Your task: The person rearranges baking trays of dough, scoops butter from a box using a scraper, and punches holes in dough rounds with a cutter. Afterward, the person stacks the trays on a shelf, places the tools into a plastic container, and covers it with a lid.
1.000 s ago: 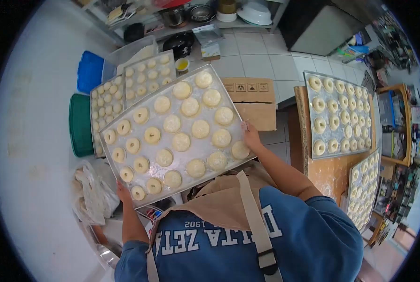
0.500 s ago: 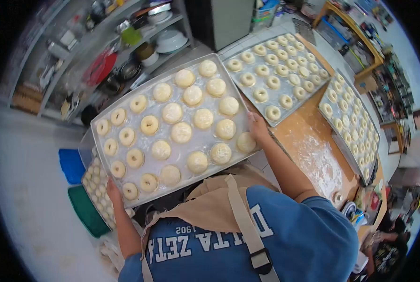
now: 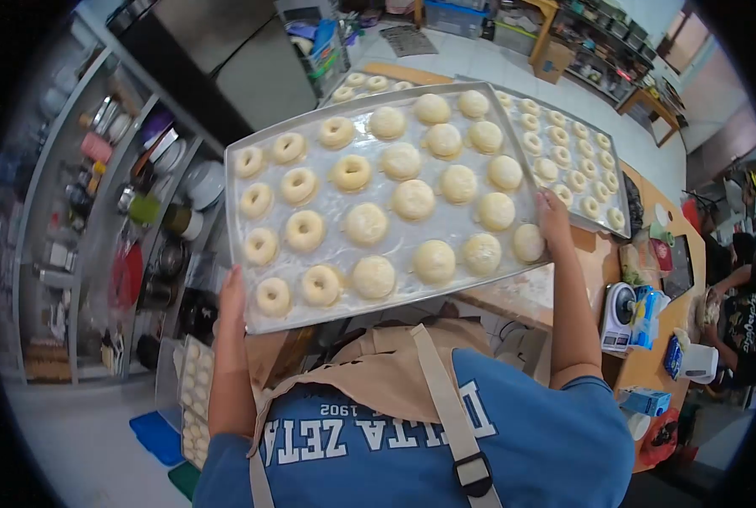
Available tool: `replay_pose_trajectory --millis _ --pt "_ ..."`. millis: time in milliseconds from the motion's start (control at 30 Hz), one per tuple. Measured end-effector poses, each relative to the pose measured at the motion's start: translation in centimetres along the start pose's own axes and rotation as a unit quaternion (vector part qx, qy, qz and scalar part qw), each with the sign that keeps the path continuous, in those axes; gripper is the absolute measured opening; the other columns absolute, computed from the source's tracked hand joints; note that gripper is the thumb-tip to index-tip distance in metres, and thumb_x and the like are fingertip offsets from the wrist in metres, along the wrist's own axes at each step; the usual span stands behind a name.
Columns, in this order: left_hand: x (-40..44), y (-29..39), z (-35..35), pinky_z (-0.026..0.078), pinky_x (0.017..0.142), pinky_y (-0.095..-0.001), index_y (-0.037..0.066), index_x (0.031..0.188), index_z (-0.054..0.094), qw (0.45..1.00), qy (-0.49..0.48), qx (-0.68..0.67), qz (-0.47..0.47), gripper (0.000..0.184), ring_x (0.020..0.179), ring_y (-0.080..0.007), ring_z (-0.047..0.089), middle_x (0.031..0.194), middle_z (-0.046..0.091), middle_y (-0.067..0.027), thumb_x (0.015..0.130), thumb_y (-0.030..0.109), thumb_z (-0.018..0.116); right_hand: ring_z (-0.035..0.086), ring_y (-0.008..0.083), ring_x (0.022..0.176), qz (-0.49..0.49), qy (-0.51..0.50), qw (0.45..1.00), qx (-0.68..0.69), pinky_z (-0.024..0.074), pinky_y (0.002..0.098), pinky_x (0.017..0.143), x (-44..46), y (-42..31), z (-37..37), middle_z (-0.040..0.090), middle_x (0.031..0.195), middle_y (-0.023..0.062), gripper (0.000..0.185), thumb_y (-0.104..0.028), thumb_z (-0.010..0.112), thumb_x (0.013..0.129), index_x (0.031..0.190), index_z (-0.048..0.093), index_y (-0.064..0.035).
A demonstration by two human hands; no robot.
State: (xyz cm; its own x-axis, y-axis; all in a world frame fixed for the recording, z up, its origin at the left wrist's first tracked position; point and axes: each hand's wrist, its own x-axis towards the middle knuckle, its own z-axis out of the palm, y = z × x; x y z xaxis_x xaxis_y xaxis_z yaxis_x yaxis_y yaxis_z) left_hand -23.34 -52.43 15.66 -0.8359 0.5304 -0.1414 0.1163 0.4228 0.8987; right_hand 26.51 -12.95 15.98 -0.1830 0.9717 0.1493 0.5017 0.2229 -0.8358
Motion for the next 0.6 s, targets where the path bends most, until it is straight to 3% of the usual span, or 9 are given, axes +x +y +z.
replay_pose_trajectory --millis 100,267,300,400,433,533,600 --pt "1.7 4.0 7.5 0.04 0.085 -0.0298 -0.003 0.112 0.051 0.994 -0.094 -0.023 -0.039 0.04 0.095 -0.0176 0.053 0.105 0.058 -0.0117 0.094 0.031 0.04 0.053 0.0168 0.096 0.033 0.024 0.999 0.009 0.0389 0.0273 0.086 2.7 3.3 -6.0 0.06 0.105 0.0125 0.032 -0.018 0.048 0.09 0.11 0.054 0.0057" --pt "2.1 11.3 24.2 0.04 0.084 -0.0304 -0.002 0.113 0.051 0.985 -0.167 -0.052 0.012 0.039 0.094 -0.0165 0.053 0.103 0.059 -0.0114 0.094 0.03 0.04 0.054 0.0158 0.093 0.05 0.075 0.995 -0.043 0.0399 0.0264 0.084 10.9 11.2 -16.5 0.061 0.101 0.0112 0.029 -0.015 0.048 0.089 0.109 0.056 0.0046" --pt "2.3 12.0 26.5 0.04 0.083 -0.0305 -0.002 0.113 0.051 0.983 -0.179 -0.039 0.028 0.038 0.094 -0.0162 0.053 0.102 0.059 -0.0112 0.094 0.03 0.04 0.057 0.0234 0.097 0.087 0.062 0.994 -0.029 0.0405 0.0303 0.086 12.0 12.2 -17.8 0.06 0.106 0.0183 0.03 -0.015 0.048 0.088 0.11 0.055 0.0045" --pt "2.5 13.5 30.5 0.04 0.084 -0.0302 0.001 0.116 0.05 0.975 -0.217 -0.054 0.005 0.037 0.095 -0.0171 0.053 0.104 0.059 -0.0121 0.094 0.029 0.041 0.059 0.0225 0.09 0.087 0.054 0.995 -0.005 0.0423 0.031 0.082 14.1 15.1 -19.8 0.062 0.1 0.0176 0.028 -0.014 0.048 0.088 0.107 0.057 0.0035" --pt "2.2 13.9 31.8 0.041 0.082 -0.0299 0.001 0.115 0.05 0.976 -0.216 -0.038 -0.002 0.035 0.093 -0.0164 0.053 0.103 0.059 -0.0111 0.094 0.027 0.04 0.059 0.0217 0.085 0.059 0.064 0.996 -0.032 0.0432 0.0313 0.078 15.4 16.5 -20.0 0.063 0.094 0.0174 0.027 -0.014 0.048 0.087 0.105 0.058 0.003" --pt "1.5 15.1 37.2 0.041 0.08 -0.0296 0.002 0.115 0.05 0.98 -0.201 -0.003 -0.001 0.031 0.091 -0.0151 0.053 0.1 0.059 -0.0092 0.094 0.022 0.04 0.056 0.0138 0.09 0.095 0.028 0.993 -0.071 0.0427 0.0279 0.082 19.6 19.9 -22.6 0.063 0.099 0.0095 0.028 -0.014 0.05 0.088 0.109 0.058 0.0032" --pt "1.2 14.1 39.9 0.04 0.082 -0.0299 0.001 0.115 0.051 0.984 -0.176 -0.006 0.03 0.031 0.092 -0.0154 0.053 0.101 0.059 -0.0092 0.094 0.022 0.04 0.057 0.0145 0.091 0.087 0.037 0.992 -0.082 0.043 0.0283 0.082 22.3 24.2 -23.2 0.063 0.099 0.0107 0.029 -0.015 0.05 0.088 0.109 0.057 0.0042"
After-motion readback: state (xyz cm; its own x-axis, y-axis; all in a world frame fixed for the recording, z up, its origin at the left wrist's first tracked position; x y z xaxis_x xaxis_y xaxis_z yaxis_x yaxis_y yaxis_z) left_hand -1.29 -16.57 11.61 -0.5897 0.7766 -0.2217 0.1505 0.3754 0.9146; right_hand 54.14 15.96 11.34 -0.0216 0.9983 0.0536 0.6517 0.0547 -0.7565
